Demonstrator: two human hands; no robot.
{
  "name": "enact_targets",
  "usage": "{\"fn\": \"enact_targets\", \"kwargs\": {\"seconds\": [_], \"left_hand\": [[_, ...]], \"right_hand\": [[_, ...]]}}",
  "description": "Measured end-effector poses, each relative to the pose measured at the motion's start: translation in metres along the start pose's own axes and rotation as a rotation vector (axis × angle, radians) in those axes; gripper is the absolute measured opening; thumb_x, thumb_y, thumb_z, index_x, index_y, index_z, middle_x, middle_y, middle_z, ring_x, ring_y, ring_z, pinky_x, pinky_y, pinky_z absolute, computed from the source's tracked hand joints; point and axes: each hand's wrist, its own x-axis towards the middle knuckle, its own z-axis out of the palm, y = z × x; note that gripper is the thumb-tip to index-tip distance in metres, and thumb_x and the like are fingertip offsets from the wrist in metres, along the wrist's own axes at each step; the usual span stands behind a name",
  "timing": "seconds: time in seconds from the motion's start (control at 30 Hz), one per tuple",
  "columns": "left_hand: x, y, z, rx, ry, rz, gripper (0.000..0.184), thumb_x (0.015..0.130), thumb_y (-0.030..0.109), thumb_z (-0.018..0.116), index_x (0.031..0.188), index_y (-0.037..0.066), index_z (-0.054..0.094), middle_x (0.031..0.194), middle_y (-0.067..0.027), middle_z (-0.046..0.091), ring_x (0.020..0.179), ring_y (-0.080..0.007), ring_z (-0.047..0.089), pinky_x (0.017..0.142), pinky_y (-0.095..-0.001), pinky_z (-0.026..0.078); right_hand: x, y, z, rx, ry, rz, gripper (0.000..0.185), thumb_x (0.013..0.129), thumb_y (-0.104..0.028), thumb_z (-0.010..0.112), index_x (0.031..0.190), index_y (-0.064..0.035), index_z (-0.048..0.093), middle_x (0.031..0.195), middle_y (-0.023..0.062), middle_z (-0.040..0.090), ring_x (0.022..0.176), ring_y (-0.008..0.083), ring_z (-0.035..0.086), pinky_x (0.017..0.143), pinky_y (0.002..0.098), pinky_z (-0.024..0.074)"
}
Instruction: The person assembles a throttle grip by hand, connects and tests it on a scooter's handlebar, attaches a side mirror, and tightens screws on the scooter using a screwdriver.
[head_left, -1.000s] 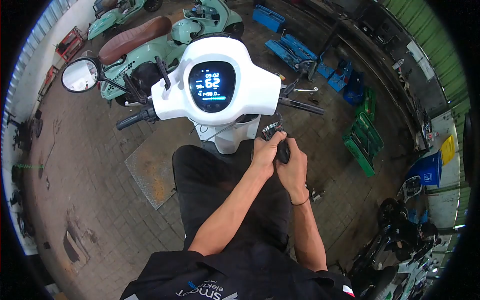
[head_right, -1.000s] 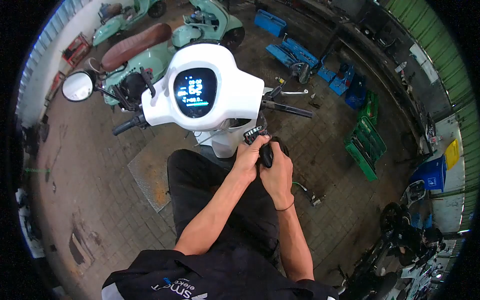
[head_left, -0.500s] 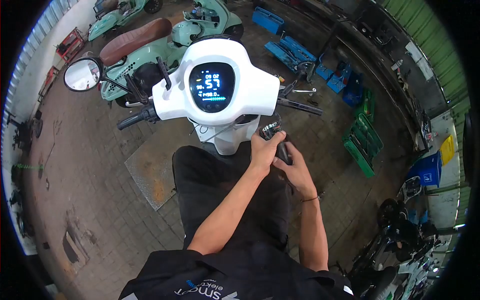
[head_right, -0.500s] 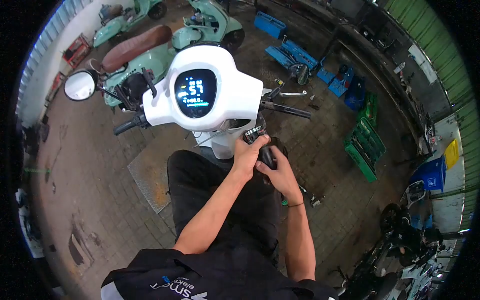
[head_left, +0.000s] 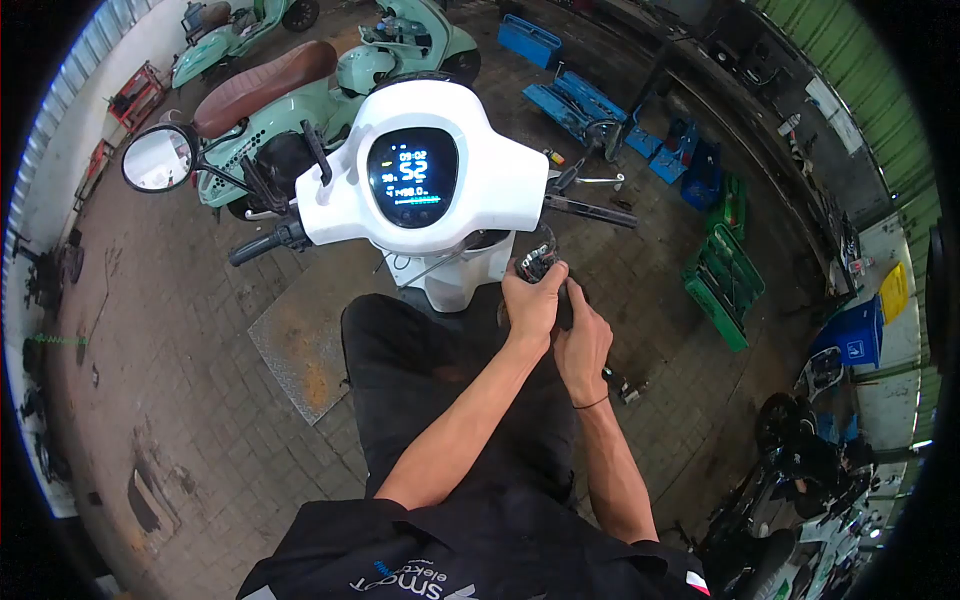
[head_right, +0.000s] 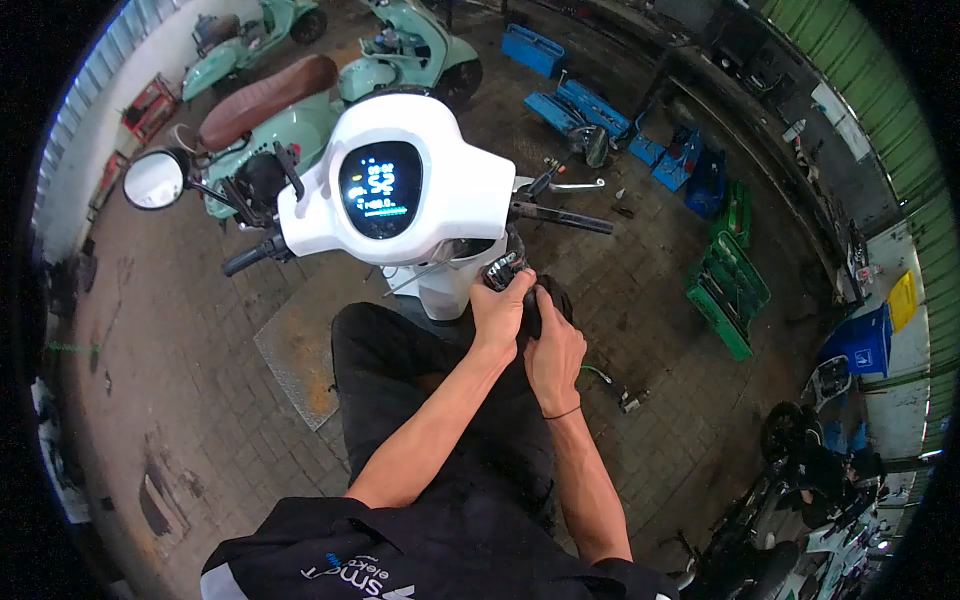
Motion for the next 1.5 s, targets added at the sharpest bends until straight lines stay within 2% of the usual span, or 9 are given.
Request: {"fn": "enact_targets", "kwargs": {"seconds": [0.2, 0.27, 0.33, 0.5, 0.57, 0.6, 1.2, 1.27, 1.5], "left_hand": [[-0.004, 0.0, 0.006, -0.013, 0.054, 0.022, 0.019, 0.087, 0.003, 0.075, 0.103, 0.001, 0.066, 0.094, -0.0026, 0.067, 0.083, -0.011, 0.064, 0.075, -0.0286, 0.052], [-0.002, -0.003, 0.006, -0.061, 0.059, 0.035, 0.025, 0.083, 0.005, 0.079, 0.1, 0.0, 0.06, 0.088, -0.0012, 0.066, 0.074, -0.0086, 0.061, 0.067, -0.0268, 0.05], [-0.002, -0.005, 0.006, -0.055, 0.065, 0.042, 0.025, 0.083, 0.005, 0.079, 0.1, 0.0, 0.06, 0.088, -0.0011, 0.066, 0.074, -0.0085, 0.061, 0.067, -0.0268, 0.05], [-0.002, -0.005, 0.006, -0.06, 0.075, 0.044, 0.025, 0.083, 0.005, 0.079, 0.099, 0.0, 0.06, 0.088, -0.0011, 0.066, 0.074, -0.008, 0.06, 0.066, -0.0266, 0.05], [-0.003, -0.004, 0.005, -0.027, 0.06, 0.012, 0.02, 0.087, 0.002, 0.074, 0.104, 0.0, 0.064, 0.094, -0.0033, 0.067, 0.082, -0.0125, 0.064, 0.075, -0.029, 0.053], [-0.003, -0.003, 0.005, -0.027, 0.06, 0.011, 0.02, 0.087, 0.002, 0.074, 0.104, 0.0, 0.064, 0.094, -0.0033, 0.067, 0.082, -0.0125, 0.064, 0.075, -0.029, 0.053], [-0.004, -0.003, 0.006, -0.004, 0.083, 0.027, 0.02, 0.086, 0.003, 0.075, 0.102, 0.001, 0.064, 0.092, -0.0026, 0.067, 0.08, -0.0113, 0.064, 0.073, -0.0283, 0.052], [-0.003, -0.004, 0.006, -0.052, 0.08, 0.044, 0.026, 0.083, 0.004, 0.078, 0.101, -0.001, 0.061, 0.089, -0.0021, 0.066, 0.074, -0.0089, 0.061, 0.066, -0.0273, 0.051], [-0.002, -0.006, 0.006, -0.082, 0.069, 0.07, 0.027, 0.083, 0.004, 0.078, 0.103, -0.001, 0.061, 0.09, -0.0029, 0.067, 0.075, -0.0095, 0.062, 0.066, -0.0274, 0.051]], "right_hand": [[-0.002, 0.005, 0.008, -0.067, 0.14, -0.093, 0.062, 0.078, 0.005, 0.063, 0.138, -0.0084, 0.062, 0.096, 0.0183, 0.069, 0.079, 0.0417, 0.068, 0.065, 0.0488, 0.0509], [-0.002, 0.006, 0.009, -0.071, 0.155, -0.101, 0.061, 0.079, 0.005, 0.062, 0.139, -0.009, 0.062, 0.092, 0.0169, 0.068, 0.077, 0.0408, 0.067, 0.063, 0.0482, 0.0503], [-0.001, 0.009, 0.013, -0.097, 0.169, -0.111, 0.06, 0.08, 0.003, 0.061, 0.139, -0.0101, 0.062, 0.09, 0.0156, 0.067, 0.076, 0.0397, 0.067, 0.062, 0.0471, 0.0505], [-0.002, 0.008, 0.013, -0.106, 0.174, -0.112, 0.059, 0.081, 0.0, 0.063, 0.139, -0.0111, 0.062, 0.091, 0.0146, 0.067, 0.076, 0.0388, 0.067, 0.062, 0.0462, 0.0505], [-0.002, 0.009, 0.013, -0.11, 0.173, -0.111, 0.059, 0.081, 0.0, 0.064, 0.139, -0.0113, 0.062, 0.091, 0.0142, 0.067, 0.076, 0.0385, 0.067, 0.062, 0.0458, 0.0506], [-0.002, 0.01, 0.013, -0.113, 0.177, -0.116, 0.059, 0.081, -0.001, 0.065, 0.139, -0.0115, 0.062, 0.091, 0.0138, 0.067, 0.076, 0.0382, 0.068, 0.062, 0.0454, 0.0507], [-0.003, 0.009, 0.015, -0.12, 0.177, -0.108, 0.06, 0.081, -0.003, 0.067, 0.14, -0.012, 0.061, 0.095, 0.0125, 0.069, 0.079, 0.0373, 0.069, 0.064, 0.0454, 0.0516], [-0.002, 0.01, 0.015, -0.119, 0.179, -0.11, 0.06, 0.081, -0.003, 0.067, 0.14, -0.012, 0.061, 0.095, 0.0124, 0.069, 0.079, 0.0374, 0.069, 0.064, 0.0454, 0.0514], [-0.003, 0.009, 0.015, -0.135, 0.172, -0.102, 0.058, 0.082, -0.004, 0.065, 0.14, -0.0124, 0.062, 0.094, 0.0116, 0.069, 0.079, 0.0368, 0.069, 0.064, 0.0453, 0.0513]]}}
